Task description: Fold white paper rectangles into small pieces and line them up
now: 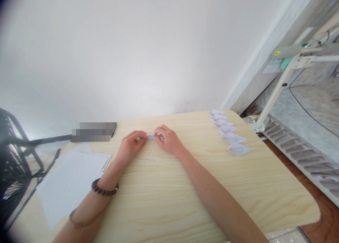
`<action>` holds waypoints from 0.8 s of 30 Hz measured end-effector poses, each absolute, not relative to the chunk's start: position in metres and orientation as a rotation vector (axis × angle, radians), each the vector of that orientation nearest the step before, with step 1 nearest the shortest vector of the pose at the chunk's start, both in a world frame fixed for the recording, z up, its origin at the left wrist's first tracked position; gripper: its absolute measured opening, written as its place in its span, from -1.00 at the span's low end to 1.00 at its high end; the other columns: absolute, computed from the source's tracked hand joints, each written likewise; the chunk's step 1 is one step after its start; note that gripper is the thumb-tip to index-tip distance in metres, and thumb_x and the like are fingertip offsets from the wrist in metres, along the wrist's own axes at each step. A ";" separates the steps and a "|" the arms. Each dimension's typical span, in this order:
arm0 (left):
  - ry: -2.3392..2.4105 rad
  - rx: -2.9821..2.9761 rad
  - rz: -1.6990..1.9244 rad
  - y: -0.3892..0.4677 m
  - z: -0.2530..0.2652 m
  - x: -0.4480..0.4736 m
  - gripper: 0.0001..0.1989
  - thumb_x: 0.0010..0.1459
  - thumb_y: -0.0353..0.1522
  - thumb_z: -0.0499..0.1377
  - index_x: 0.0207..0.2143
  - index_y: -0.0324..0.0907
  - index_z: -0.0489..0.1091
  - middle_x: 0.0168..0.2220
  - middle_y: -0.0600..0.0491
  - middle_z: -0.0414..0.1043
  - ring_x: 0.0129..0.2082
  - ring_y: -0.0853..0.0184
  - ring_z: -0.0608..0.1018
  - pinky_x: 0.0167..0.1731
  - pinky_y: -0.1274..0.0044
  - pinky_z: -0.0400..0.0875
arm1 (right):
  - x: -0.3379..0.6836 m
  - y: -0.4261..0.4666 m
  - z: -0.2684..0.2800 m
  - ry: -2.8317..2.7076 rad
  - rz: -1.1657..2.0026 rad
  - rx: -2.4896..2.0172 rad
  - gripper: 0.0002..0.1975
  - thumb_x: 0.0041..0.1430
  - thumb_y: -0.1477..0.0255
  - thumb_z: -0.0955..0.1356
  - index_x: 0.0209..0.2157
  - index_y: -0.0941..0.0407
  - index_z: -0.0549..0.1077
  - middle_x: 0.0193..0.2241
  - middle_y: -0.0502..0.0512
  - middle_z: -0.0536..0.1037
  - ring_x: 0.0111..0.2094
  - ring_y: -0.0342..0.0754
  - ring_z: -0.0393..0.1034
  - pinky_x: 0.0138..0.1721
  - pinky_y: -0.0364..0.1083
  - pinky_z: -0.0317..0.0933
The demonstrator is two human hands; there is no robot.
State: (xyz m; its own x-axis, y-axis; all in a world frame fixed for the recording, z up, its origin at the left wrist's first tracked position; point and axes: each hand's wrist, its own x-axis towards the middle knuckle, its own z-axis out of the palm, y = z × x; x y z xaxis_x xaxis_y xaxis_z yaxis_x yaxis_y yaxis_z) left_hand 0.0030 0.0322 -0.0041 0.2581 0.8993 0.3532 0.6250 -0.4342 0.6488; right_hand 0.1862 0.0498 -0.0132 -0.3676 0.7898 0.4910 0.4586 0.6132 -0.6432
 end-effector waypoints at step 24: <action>1.431 2.340 0.836 0.027 0.002 0.005 -0.87 0.06 -0.36 0.03 -0.34 -0.13 0.34 -0.33 0.04 0.39 -0.28 0.31 0.39 -0.25 0.49 0.27 | 0.184 0.050 -0.016 -2.241 0.307 -1.056 -0.84 -0.04 0.53 0.30 -0.35 0.09 0.43 -0.36 0.05 0.45 -0.30 -0.07 0.27 -0.20 -0.07 0.12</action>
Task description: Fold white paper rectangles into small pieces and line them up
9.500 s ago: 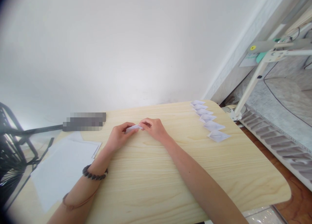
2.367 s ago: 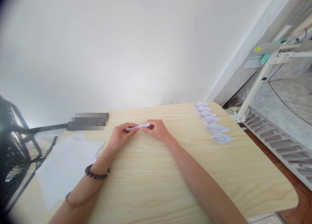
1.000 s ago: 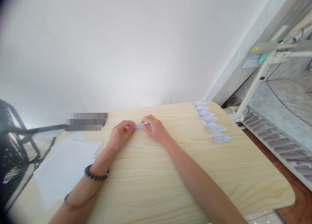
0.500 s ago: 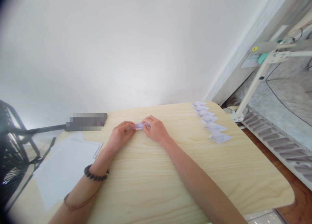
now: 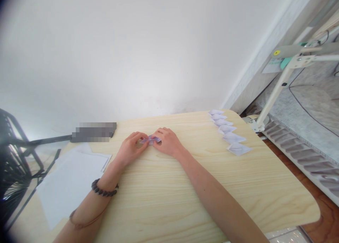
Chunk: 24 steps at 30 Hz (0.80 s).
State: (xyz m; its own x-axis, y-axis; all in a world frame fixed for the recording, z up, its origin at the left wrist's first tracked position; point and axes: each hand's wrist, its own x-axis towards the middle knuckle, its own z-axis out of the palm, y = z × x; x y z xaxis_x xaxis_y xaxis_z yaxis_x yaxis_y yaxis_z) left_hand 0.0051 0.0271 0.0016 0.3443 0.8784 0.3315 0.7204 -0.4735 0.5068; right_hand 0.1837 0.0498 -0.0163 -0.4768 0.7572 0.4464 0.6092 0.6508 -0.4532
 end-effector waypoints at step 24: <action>1.695 2.425 0.727 0.024 0.004 0.011 -0.83 0.08 -0.28 0.02 -0.36 -0.12 0.35 -0.37 0.06 0.39 -0.29 0.31 0.38 -0.31 0.52 0.25 | 0.183 0.047 -0.012 -2.148 0.308 -1.126 -0.93 -0.01 0.52 0.27 -0.42 0.12 0.36 -0.39 0.04 0.44 -0.33 -0.11 0.29 -0.28 -0.14 0.18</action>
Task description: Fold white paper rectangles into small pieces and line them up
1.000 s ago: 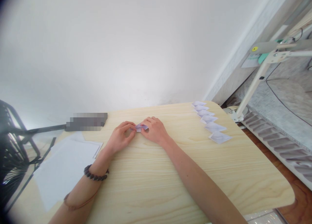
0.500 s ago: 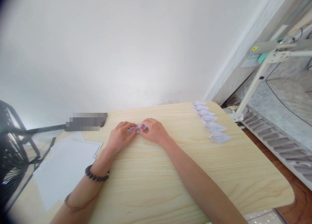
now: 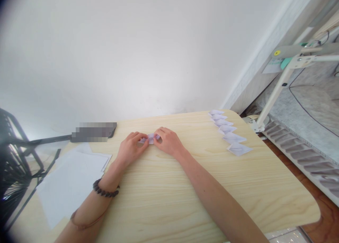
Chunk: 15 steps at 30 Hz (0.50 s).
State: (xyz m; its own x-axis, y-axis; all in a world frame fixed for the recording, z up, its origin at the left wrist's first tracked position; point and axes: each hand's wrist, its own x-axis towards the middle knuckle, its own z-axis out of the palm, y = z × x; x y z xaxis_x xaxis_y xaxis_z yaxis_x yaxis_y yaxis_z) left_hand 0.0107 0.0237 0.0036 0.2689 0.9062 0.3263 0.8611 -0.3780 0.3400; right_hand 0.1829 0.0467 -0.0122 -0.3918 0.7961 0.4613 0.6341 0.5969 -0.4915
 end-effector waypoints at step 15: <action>1.653 2.432 0.680 0.024 0.004 0.011 -0.83 0.05 -0.30 0.03 -0.29 -0.11 0.33 -0.32 0.08 0.39 -0.27 0.30 0.38 -0.30 0.52 0.26 | 0.184 0.046 -0.010 -2.198 0.300 -1.102 -0.81 0.05 0.53 0.23 -0.31 0.11 0.42 -0.35 0.05 0.43 -0.29 -0.10 0.28 -0.22 -0.11 0.16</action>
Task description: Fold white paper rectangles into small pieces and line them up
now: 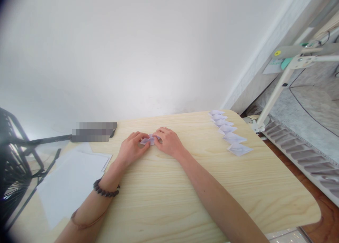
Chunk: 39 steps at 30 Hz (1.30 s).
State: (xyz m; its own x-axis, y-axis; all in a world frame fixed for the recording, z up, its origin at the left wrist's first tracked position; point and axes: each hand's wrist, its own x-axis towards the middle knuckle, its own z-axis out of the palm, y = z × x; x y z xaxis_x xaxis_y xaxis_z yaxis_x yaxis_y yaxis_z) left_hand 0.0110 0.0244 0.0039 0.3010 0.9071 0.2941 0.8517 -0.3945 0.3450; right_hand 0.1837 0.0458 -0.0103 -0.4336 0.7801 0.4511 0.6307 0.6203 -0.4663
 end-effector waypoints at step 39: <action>1.728 2.476 0.643 0.023 0.002 0.016 -0.77 0.10 -0.24 -0.01 -0.32 -0.08 0.39 -0.35 0.03 0.34 -0.28 0.30 0.37 -0.30 0.51 0.25 | 0.177 0.044 -0.012 -2.273 0.175 -1.199 -0.80 0.01 0.48 0.28 -0.29 0.06 0.46 -0.38 0.06 0.41 -0.32 -0.08 0.23 -0.24 -0.08 0.12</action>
